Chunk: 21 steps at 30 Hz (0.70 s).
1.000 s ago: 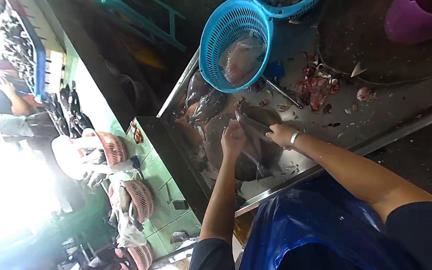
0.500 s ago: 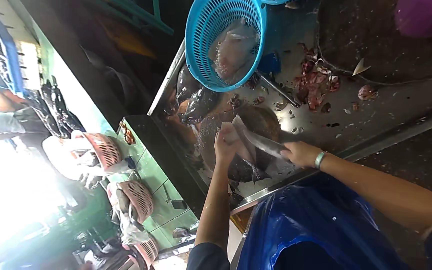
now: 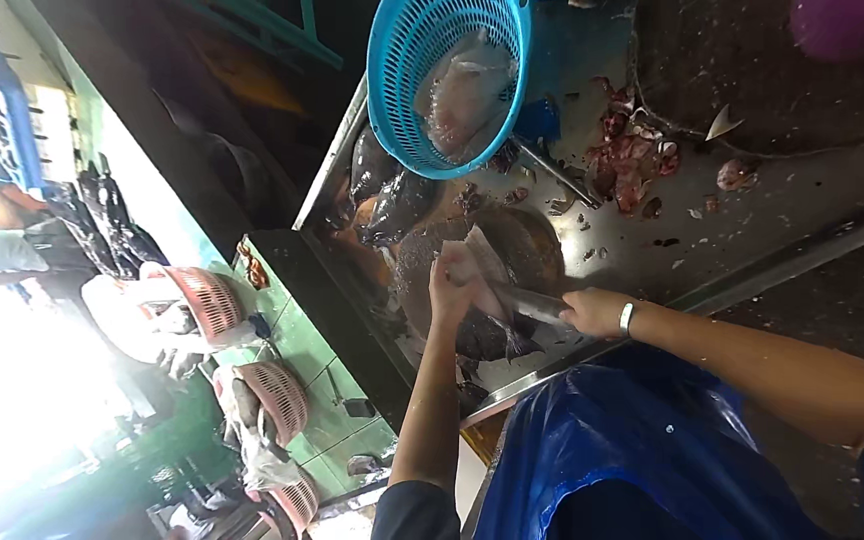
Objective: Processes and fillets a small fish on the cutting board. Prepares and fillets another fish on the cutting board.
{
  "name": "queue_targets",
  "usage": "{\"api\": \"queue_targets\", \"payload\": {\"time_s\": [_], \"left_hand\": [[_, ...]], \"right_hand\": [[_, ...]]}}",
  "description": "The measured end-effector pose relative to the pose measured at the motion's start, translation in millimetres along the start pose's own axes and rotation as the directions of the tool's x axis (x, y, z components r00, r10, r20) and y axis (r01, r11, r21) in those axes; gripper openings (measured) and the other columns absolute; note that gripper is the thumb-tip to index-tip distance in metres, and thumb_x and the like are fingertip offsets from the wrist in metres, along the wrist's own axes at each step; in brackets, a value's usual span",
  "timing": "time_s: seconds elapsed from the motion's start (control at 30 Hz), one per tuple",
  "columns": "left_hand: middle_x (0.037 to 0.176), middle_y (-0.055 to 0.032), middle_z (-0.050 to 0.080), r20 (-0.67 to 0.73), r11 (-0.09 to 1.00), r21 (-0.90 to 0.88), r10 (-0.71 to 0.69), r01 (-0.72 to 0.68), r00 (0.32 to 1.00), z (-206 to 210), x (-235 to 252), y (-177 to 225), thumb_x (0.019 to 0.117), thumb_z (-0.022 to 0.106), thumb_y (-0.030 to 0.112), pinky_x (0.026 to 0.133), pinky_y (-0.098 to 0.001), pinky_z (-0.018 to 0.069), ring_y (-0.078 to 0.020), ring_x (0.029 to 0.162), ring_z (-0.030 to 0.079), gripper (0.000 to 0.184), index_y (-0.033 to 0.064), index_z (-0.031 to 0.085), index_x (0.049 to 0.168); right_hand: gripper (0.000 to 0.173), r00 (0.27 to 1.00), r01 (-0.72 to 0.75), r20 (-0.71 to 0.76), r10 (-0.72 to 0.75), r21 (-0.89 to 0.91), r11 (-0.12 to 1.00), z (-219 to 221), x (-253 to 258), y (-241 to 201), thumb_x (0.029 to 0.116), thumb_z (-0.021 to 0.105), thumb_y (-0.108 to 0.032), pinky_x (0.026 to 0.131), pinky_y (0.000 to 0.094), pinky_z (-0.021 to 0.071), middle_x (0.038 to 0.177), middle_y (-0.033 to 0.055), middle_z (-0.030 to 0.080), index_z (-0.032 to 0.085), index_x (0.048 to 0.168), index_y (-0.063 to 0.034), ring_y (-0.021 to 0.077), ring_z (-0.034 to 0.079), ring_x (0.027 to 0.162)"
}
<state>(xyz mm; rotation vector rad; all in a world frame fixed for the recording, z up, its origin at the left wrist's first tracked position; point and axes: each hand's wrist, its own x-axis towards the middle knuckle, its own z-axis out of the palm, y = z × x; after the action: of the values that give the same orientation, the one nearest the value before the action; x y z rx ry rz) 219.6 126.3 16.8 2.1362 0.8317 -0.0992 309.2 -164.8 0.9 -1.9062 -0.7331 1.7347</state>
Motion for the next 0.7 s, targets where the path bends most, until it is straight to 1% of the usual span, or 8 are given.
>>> {"api": "queue_targets", "payload": {"time_s": [0.07,0.17,0.23,0.3,0.4,0.5,0.6,0.7], "left_hand": [[0.132,-0.0160,0.059,-0.004,0.999,0.017,0.032,-0.032,0.999,1.5,-1.3,3.4,0.0759,0.075,0.007,0.093,-0.0450,0.0573,-0.0254,0.118,0.062,0.052,0.0074,0.061,0.126],[0.137,-0.0184,0.056,-0.023,0.972,0.228,0.056,-0.049,0.998,8.0,-3.5,27.9,0.0892,0.060,0.008,0.098,-0.0484,0.0511,-0.0293,0.123,0.057,0.034,0.0116,0.070,0.122],[0.136,-0.0202,0.058,-0.033,0.890,0.456,0.000,0.015,0.999,13.3,-5.9,46.8,0.0927,0.069,0.024,0.091,-0.0530,0.0571,-0.0335,0.116,0.064,0.034,0.0164,0.068,0.126],[0.138,-0.0231,0.056,-0.042,0.842,0.532,-0.078,0.088,0.996,17.5,-5.5,56.8,0.0869,0.075,0.025,0.086,-0.0581,0.0584,-0.0386,0.113,0.066,0.049,0.0210,0.064,0.134],[0.139,-0.0233,0.056,-0.039,0.871,0.479,-0.107,0.112,0.994,17.0,-4.3,54.2,0.0885,0.070,0.013,0.090,-0.0593,0.0562,-0.0401,0.116,0.063,0.052,0.0266,0.063,0.138],[0.127,-0.0153,0.066,-0.066,0.933,0.354,-0.042,0.062,0.997,16.0,-4.6,37.8,0.0874,0.068,0.010,0.096,-0.0545,0.0538,-0.0317,0.116,0.064,0.043,0.0161,0.067,0.130],[0.124,-0.0107,0.069,-0.082,0.979,0.200,-0.030,0.046,0.996,13.2,-3.2,24.8,0.0863,0.070,0.009,0.096,-0.0484,0.0557,-0.0236,0.115,0.066,0.042,0.0102,0.066,0.128],[0.126,-0.0104,0.069,-0.073,0.990,0.127,-0.046,0.055,0.996,11.4,-2.6,20.2,0.0868,0.071,0.008,0.097,-0.0477,0.0559,-0.0222,0.114,0.067,0.043,0.0084,0.064,0.129]], "right_hand": [[0.039,0.994,-0.001,0.109,0.008,-0.059,0.998,-1.4,-22.4,2.6,0.1104,0.045,-0.036,0.071,0.0519,0.0569,0.092,0.0203,0.067,0.062,0.115,-0.0006,0.0333,0.069,0.078],[0.042,0.988,-0.055,0.138,0.061,-0.048,0.997,-12.2,-49.5,9.1,0.1120,0.040,-0.039,0.068,0.0498,0.0560,0.090,0.0189,0.064,0.059,0.117,-0.0023,0.0311,0.066,0.073],[0.041,0.995,-0.094,0.032,0.093,0.042,0.995,-18.5,-52.4,9.1,0.1116,0.041,-0.040,0.063,0.0468,0.0556,0.083,0.0169,0.063,0.060,0.116,-0.0041,0.0285,0.064,0.065],[0.041,0.991,-0.103,-0.076,0.112,0.115,0.988,-20.5,-39.1,4.7,0.1109,0.043,-0.041,0.059,0.0455,0.0560,0.078,0.0167,0.062,0.060,0.115,-0.0042,0.0279,0.064,0.060],[0.042,0.979,-0.092,-0.161,0.124,0.193,0.977,-21.3,-10.6,-9.3,0.1106,0.042,-0.042,0.058,0.0468,0.0571,0.078,0.0187,0.063,0.059,0.117,-0.0041,0.0296,0.065,0.059],[0.044,0.969,-0.063,-0.212,0.123,0.270,0.961,-15.4,12.0,-20.7,0.1102,0.042,-0.045,0.052,0.0468,0.0560,0.075,0.0202,0.063,0.059,0.118,-0.0050,0.0308,0.064,0.054],[0.044,0.990,-0.055,-0.119,0.083,0.216,0.975,-37.4,18.7,-42.9,0.1111,0.040,-0.045,0.056,0.0453,0.0571,0.079,0.0188,0.063,0.057,0.119,-0.0044,0.0296,0.065,0.059],[0.044,0.994,-0.059,-0.079,0.074,0.177,0.982,-52.3,31.0,-61.7,0.1114,0.039,-0.044,0.055,0.0420,0.0567,0.081,0.0180,0.062,0.056,0.120,-0.0042,0.0273,0.065,0.059]]}}
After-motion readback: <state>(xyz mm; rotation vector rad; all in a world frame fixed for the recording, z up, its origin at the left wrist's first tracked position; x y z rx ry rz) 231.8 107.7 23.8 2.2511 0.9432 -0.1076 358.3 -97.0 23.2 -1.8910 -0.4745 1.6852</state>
